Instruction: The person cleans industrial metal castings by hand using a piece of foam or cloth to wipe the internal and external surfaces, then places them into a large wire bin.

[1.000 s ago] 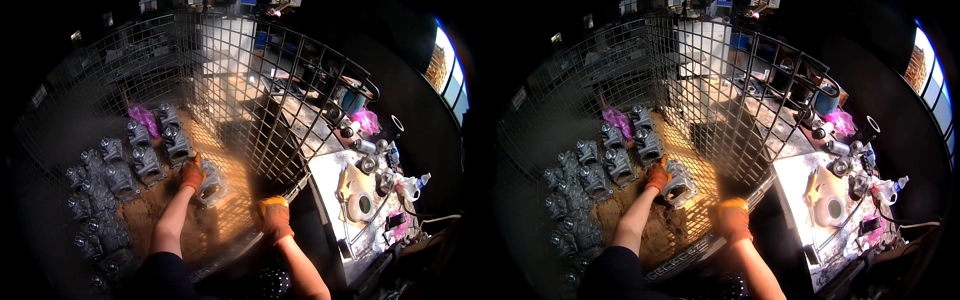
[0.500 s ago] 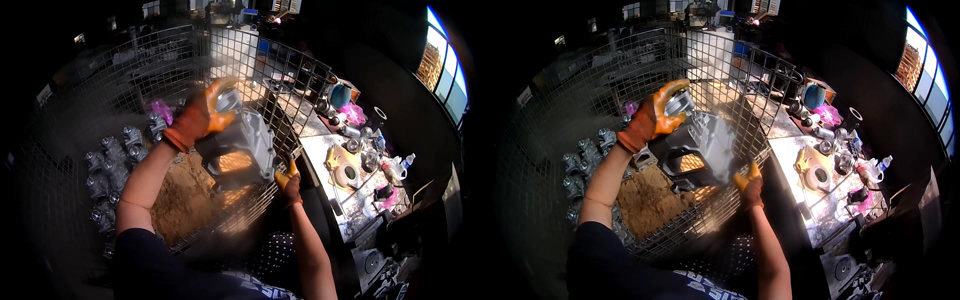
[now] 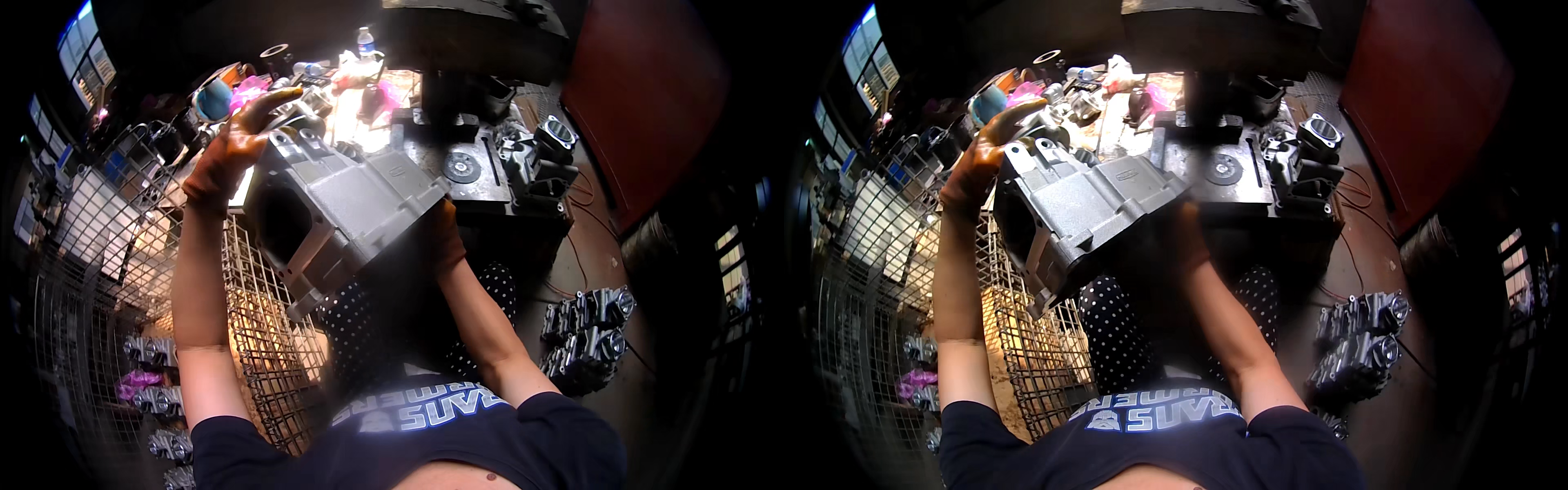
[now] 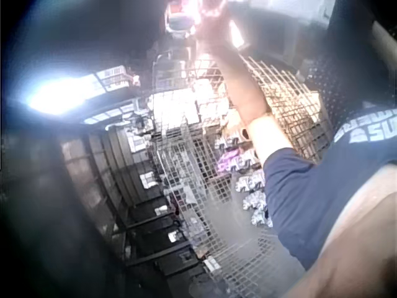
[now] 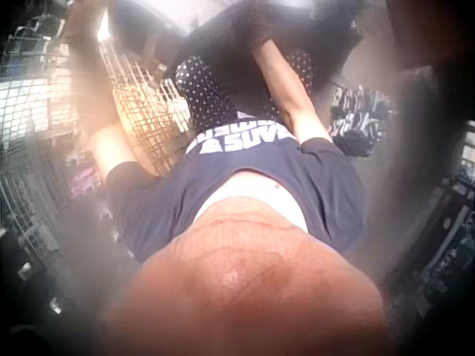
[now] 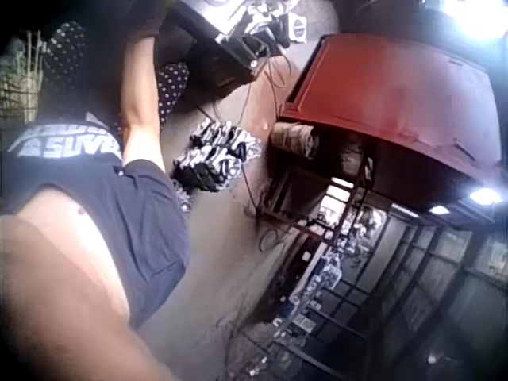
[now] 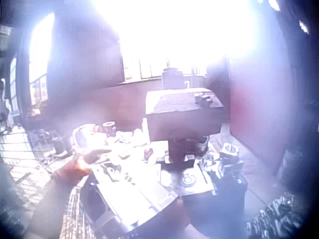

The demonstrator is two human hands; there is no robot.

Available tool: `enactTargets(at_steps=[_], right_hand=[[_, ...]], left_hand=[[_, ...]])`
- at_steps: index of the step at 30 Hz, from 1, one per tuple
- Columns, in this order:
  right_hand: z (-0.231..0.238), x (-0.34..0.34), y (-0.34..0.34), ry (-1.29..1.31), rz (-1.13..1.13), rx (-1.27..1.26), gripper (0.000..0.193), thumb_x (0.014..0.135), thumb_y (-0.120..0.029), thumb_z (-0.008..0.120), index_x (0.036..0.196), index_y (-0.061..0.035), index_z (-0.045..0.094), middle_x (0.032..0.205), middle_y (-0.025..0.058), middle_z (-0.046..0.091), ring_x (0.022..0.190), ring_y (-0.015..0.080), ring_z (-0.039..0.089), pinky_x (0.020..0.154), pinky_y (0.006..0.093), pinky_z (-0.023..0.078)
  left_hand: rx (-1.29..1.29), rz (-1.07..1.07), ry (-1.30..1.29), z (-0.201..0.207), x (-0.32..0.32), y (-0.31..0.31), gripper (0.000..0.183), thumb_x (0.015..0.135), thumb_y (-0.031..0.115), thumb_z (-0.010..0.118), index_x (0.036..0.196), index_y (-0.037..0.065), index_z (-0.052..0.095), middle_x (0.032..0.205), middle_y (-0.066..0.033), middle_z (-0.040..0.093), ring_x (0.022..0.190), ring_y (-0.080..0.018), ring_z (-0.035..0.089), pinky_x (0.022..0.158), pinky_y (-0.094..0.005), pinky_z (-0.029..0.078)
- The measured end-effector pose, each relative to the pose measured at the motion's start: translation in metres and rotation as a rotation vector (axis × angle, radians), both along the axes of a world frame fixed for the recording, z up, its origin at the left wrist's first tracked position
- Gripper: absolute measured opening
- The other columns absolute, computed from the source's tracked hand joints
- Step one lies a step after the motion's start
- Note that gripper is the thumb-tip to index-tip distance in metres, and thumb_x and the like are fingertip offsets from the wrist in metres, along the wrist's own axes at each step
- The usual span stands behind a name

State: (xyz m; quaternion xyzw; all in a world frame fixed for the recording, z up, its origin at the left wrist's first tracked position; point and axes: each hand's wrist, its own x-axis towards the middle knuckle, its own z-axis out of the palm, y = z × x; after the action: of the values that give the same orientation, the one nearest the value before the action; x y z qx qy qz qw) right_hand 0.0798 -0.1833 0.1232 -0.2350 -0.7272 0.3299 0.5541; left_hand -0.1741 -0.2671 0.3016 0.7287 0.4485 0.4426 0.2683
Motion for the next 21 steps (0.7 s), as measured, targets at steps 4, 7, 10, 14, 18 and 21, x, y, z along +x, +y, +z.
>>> enactTargets(at_steps=[4,7,10,14,18,21], right_hand=[[-0.001,0.066,-0.017,-0.436,-0.063,-0.214,0.041,0.093,-0.031,0.041,0.123,-0.003,0.048,0.116,0.0109,0.056,0.107,0.022,0.054,0.093,0.0349,0.044],[-0.002,0.108,-0.003,-0.461,-0.107,-0.138,0.042,0.096,-0.031,0.036,0.127,-0.0035,0.044,0.12,0.011,0.054,0.113,0.0207,0.051,0.097,0.034,0.042],[-0.052,0.127,0.043,-0.375,-0.299,-0.099,0.043,0.096,-0.031,0.034,0.127,-0.004,0.044,0.122,0.011,0.053,0.115,0.0206,0.049,0.098,0.0332,0.041],[-0.12,0.139,0.124,-0.163,-0.312,-0.144,0.04,0.095,-0.028,0.036,0.122,-0.0015,0.048,0.12,0.0119,0.053,0.112,0.0199,0.05,0.096,0.0312,0.041],[-0.081,0.117,0.14,0.938,0.158,-0.645,0.039,0.095,-0.03,0.037,0.112,0.0011,0.052,0.11,0.0122,0.058,0.1,0.0202,0.055,0.092,0.0308,0.042],[-0.055,0.097,0.184,0.999,0.096,-0.487,0.025,0.093,-0.022,0.048,0.099,0.0005,0.057,0.088,0.0081,0.063,0.071,0.015,0.058,0.071,0.0284,0.05]], left_hand=[[0.496,0.491,0.129,-0.033,0.055,0.063,0.039,0.083,0.015,0.064,0.119,0.002,0.053,0.092,-0.0092,0.064,0.084,-0.0147,0.062,0.079,-0.0292,0.049],[0.285,0.486,-0.161,-0.058,0.092,0.051,0.038,0.084,0.016,0.06,0.116,-0.004,0.052,0.095,-0.012,0.063,0.085,-0.0177,0.061,0.078,-0.0291,0.049],[0.125,0.102,-0.092,-0.121,0.107,0.047,0.058,0.079,0.021,0.067,0.126,-0.003,0.045,0.117,-0.0139,0.056,0.106,-0.0236,0.056,0.092,-0.034,0.044],[0.138,0.33,0.078,-0.171,0.133,0.106,0.05,0.086,0.02,0.058,0.129,0.001,0.04,0.114,-0.01,0.055,0.102,-0.0194,0.056,0.086,-0.0295,0.048],[-0.065,0.223,-0.482,-0.217,0.108,0.173,0.041,0.088,0.019,0.055,0.124,0.002,0.045,0.113,-0.0095,0.054,0.104,-0.0189,0.053,0.088,-0.0271,0.045],[-0.589,-0.097,-1.666,-0.202,0.094,0.209,0.044,0.09,0.025,0.053,0.127,0.003,0.044,0.126,-0.0141,0.049,0.119,-0.0207,0.046,0.101,-0.0278,0.037]])
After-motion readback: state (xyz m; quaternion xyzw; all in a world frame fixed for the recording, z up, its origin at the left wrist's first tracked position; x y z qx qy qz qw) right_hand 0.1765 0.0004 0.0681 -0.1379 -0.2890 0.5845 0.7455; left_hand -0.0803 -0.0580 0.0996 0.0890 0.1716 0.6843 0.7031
